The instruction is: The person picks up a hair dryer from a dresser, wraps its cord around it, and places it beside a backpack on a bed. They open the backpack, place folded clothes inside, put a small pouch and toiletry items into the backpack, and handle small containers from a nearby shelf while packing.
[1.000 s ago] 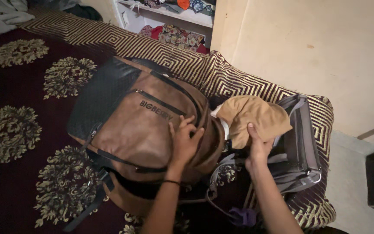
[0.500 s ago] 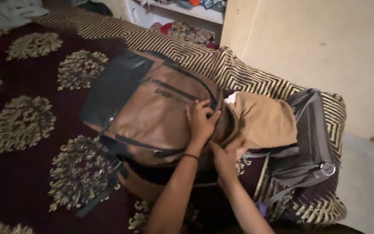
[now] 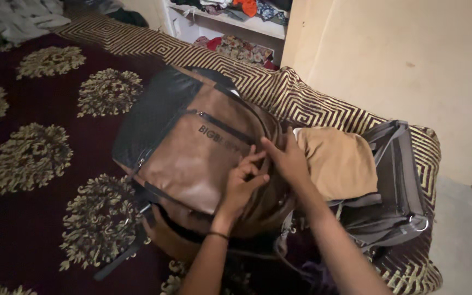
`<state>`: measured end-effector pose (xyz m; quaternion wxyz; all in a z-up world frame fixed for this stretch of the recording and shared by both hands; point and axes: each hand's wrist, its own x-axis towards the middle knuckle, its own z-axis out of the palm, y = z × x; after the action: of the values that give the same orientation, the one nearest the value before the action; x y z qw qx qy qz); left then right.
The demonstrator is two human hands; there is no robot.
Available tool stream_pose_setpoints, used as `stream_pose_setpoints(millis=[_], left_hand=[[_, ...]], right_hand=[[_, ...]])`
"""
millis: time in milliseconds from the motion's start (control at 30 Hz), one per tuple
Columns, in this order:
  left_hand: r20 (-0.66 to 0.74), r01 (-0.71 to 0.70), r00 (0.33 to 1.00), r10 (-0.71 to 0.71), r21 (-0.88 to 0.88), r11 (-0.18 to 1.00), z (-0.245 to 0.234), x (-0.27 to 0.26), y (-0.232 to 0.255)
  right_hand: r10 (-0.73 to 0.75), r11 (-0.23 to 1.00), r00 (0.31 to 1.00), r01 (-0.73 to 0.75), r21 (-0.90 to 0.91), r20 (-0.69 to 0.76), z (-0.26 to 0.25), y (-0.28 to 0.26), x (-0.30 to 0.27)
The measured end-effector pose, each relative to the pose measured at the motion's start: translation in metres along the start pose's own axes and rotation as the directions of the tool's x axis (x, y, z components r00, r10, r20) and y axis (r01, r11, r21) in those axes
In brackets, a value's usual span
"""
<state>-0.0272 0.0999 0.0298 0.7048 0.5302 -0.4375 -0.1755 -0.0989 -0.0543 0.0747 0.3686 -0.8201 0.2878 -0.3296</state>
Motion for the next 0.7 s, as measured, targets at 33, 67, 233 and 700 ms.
stream_pose_setpoints(millis=[33,67,233,700], left_hand=[[0.039,0.023,0.999,-0.024,0.027,0.999,0.001,-0.001,0.001],[0.078,0.039,0.996,-0.044,0.055,0.998,0.001,0.004,0.003],[-0.110,0.355,0.935,-0.338,0.257,0.899,0.001,0.067,0.015],[0.016,0.536,0.825,-0.565,0.296,0.790,-0.006,0.146,-0.030]], right_hand=[[0.064,0.995,0.995,-0.069,0.072,0.076,0.000,0.005,0.014],[0.116,0.981,0.981,-0.137,0.138,0.154,0.000,0.009,0.026],[0.024,0.994,0.998,-0.016,-0.112,0.063,0.003,0.039,0.019],[-0.193,0.950,0.981,0.178,0.254,0.031,-0.026,0.037,-0.016]])
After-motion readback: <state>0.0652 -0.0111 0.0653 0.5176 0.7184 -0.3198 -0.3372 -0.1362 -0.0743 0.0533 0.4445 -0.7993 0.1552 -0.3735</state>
